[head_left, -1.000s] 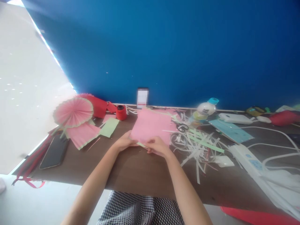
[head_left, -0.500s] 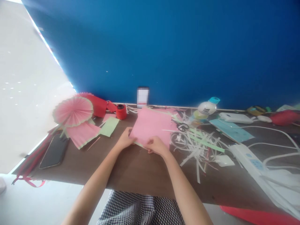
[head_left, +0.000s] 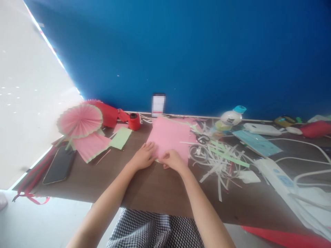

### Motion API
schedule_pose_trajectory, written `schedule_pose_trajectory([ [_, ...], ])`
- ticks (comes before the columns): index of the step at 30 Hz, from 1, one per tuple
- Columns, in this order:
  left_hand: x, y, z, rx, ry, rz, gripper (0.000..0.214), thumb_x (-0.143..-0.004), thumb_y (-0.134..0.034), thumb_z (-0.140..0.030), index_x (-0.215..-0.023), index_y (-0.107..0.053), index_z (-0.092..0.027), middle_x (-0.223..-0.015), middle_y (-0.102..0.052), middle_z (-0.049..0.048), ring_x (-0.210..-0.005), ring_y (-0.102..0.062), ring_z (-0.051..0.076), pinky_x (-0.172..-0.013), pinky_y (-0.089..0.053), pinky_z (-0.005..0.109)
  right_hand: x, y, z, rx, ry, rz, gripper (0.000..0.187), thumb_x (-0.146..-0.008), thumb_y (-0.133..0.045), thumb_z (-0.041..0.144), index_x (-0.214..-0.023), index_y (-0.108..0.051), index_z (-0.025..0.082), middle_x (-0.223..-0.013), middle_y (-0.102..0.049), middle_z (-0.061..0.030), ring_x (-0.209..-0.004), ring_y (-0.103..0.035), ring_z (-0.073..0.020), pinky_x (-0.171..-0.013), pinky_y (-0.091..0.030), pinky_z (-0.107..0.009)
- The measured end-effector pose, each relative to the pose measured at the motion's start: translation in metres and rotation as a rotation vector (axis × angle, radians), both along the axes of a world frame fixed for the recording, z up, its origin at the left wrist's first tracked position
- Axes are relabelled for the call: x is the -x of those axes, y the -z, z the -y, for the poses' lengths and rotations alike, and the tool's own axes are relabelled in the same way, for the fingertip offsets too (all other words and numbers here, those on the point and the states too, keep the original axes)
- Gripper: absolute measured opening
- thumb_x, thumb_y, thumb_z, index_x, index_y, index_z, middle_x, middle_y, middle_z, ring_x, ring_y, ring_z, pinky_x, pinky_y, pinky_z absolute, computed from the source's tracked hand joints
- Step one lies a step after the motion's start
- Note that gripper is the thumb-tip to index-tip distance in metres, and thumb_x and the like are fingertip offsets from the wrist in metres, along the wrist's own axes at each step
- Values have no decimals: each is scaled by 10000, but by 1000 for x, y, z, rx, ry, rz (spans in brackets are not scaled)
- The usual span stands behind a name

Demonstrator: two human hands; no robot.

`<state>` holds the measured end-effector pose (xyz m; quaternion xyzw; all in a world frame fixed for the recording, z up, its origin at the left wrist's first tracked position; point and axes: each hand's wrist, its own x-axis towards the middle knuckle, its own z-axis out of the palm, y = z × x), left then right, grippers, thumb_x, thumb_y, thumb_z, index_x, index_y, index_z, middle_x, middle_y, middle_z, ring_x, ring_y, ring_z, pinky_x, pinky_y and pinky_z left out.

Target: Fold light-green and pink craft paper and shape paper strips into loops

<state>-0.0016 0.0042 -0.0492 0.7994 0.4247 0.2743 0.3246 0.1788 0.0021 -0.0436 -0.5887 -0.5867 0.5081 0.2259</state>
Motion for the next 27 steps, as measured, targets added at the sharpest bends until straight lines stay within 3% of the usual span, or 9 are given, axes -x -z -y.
schedule_pose_trajectory([
  [10,0,4,-1,17,-7,19,463,-774,-521,-313,-1217,-450,-200,-1382,-309,100,-1314,-156,229,-1058,-43,387,-5,-12,2,59,-54,10,127,-634,-640,182,-545,-564,133,-426,-601,-23,-446,-618,-150,-437,-492,-192],
  [18,0,4,-4,-145,36,-445,500,-861,-330,-397,-1308,-303,-175,-1409,-249,110,-1317,-130,237,-1049,-159,413,-4,-14,3,98,-68,63,185,-653,-670,237,-566,-549,129,-402,-589,-9,-415,-603,-135,-420,-482,-181],
  [27,-2,3,-2,-198,18,-514,599,-830,-340,-491,-1331,-257,-173,-1411,-241,112,-1312,-154,242,-1050,-169,402,-1,-10,3,97,-75,68,176,-677,-654,217,-597,-516,143,-396,-573,6,-401,-596,-142,-402,-481,-201],
])
